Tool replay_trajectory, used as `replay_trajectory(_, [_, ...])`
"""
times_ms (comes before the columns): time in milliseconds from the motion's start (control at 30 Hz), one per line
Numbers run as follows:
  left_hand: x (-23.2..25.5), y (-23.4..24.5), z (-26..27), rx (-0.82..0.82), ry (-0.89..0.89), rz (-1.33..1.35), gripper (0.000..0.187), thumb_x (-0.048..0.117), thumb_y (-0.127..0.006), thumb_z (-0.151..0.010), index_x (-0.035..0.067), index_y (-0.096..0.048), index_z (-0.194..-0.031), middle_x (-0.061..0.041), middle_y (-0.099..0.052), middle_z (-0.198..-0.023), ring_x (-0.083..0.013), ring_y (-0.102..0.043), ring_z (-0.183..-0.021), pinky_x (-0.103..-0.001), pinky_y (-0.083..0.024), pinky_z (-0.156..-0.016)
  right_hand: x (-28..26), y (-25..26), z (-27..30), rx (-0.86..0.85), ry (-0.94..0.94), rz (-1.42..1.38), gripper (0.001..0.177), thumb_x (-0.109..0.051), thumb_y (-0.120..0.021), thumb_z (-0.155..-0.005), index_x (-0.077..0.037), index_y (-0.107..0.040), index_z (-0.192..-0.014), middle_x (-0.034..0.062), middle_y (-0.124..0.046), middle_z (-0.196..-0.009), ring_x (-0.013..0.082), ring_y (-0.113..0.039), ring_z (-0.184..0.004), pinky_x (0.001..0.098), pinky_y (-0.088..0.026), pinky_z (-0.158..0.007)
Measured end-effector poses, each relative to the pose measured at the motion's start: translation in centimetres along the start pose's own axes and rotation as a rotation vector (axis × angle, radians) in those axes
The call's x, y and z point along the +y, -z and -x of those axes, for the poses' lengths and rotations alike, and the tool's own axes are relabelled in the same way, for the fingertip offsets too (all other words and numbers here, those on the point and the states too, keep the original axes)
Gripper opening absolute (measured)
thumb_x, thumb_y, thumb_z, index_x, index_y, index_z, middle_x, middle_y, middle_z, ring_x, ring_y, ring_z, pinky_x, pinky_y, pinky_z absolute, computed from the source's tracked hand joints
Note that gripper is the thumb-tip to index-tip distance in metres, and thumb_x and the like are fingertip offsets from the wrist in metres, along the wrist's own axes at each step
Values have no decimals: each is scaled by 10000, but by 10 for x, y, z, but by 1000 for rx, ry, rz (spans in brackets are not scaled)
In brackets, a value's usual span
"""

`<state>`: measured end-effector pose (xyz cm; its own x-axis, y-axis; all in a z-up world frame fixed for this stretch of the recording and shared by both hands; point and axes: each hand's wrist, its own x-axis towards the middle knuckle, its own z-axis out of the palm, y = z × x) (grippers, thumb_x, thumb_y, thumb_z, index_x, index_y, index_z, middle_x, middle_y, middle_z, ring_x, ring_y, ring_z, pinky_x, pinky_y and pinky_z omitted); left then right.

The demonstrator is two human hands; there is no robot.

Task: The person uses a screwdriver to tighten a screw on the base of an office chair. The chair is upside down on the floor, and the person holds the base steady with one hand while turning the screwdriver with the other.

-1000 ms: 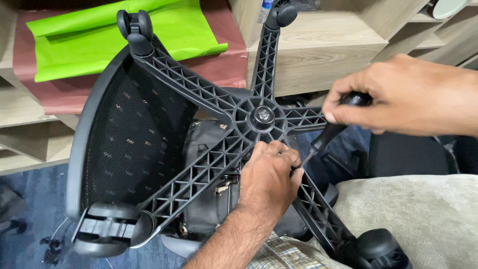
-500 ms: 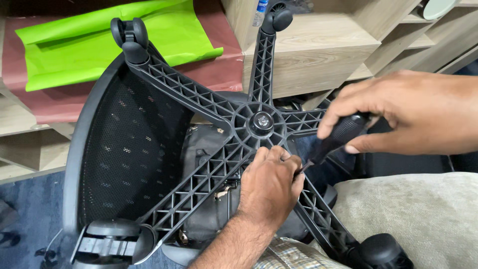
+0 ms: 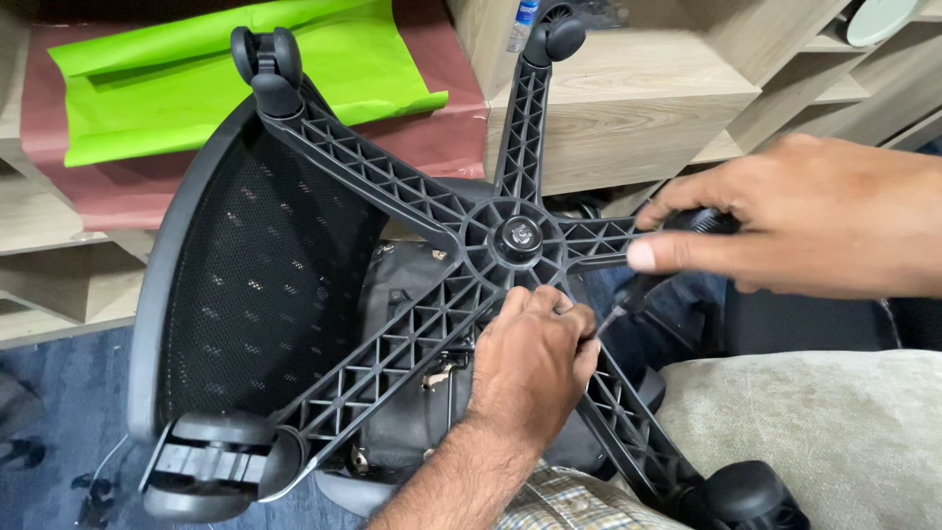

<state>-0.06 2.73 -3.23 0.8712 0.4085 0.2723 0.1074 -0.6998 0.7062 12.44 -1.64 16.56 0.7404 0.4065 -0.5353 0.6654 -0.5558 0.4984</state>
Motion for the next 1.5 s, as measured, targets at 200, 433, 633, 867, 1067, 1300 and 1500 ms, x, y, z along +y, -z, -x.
replay_trajectory(200, [2, 0, 3, 74, -43, 0, 225, 230, -773, -846, 93, -760, -1024, -81, -687, -1046, -260, -603, -965, -382, -545, -829, 6, -7, 1, 104, 131, 0, 606, -646, -658, -806, -440, -648, -1376, -35, -741, -1165, 137, -768, -1007, 346, -630, -949])
replay_trajectory(433, [3, -2, 4, 116, -50, 9, 210, 213, -764, -842, 100, -762, -1019, -78, -691, -1028, -288, -607, -980, -409, -533, -856, 12, -16, -3, 43, 71, 19, 583, -684, -597, -868, -474, -606, -1412, 29, -782, -1033, 161, -764, -948, 379, -604, -912])
replay_trajectory(633, [4, -3, 5, 100, -41, 18, 186, 209, -765, -847, 101, -758, -998, -75, -690, -1022, -286, -608, -975, -407, -526, -857, 35, -26, -13, 93, 505, -111, 532, -594, -644, -831, -504, -678, -1354, -128, -726, -1099, 103, -728, -871, 331, -644, -777])
replay_trajectory(867, [4, -3, 7, 102, -26, 43, 199, 191, -782, -834, 96, -764, -1008, -99, -697, -1096, -299, -611, -1032, -417, -516, -894, 9, -19, 4, 26, 14, -51, 476, -593, -634, -916, -411, -676, -1354, 77, -814, -852, 161, -774, -846, 331, -626, -826])
replay_trajectory(1067, [11, -3, 21, 177, 29, 106, 251, 153, -779, -821, 39, -762, -1044, -148, -658, -1286, -311, -586, -1198, -446, -458, -973, 8, -10, 22, 77, 8, 117, 380, -610, -653, -906, -464, -740, -1245, -44, -781, -838, 90, -780, -728, 270, -615, -735])
replay_trajectory(1300, [13, 1, 20, 240, 62, 59, 199, 116, -806, -738, 43, -790, -922, -137, -681, -1241, -330, -558, -1251, -470, -446, -983, 6, -11, 33, 209, 0, 1, 322, -567, -755, -836, -467, -815, -1136, -112, -789, -857, 51, -748, -715, 209, -608, -682])
replay_trajectory(1500, [11, 2, 20, 285, 47, 72, 173, 127, -822, -741, 45, -779, -886, -132, -712, -1153, -333, -596, -1224, -453, -485, -986, -7, 1, 41, 208, 16, 43, 327, -571, -736, -839, -464, -793, -1143, -180, -802, -1014, 56, -796, -740, 228, -623, -742])
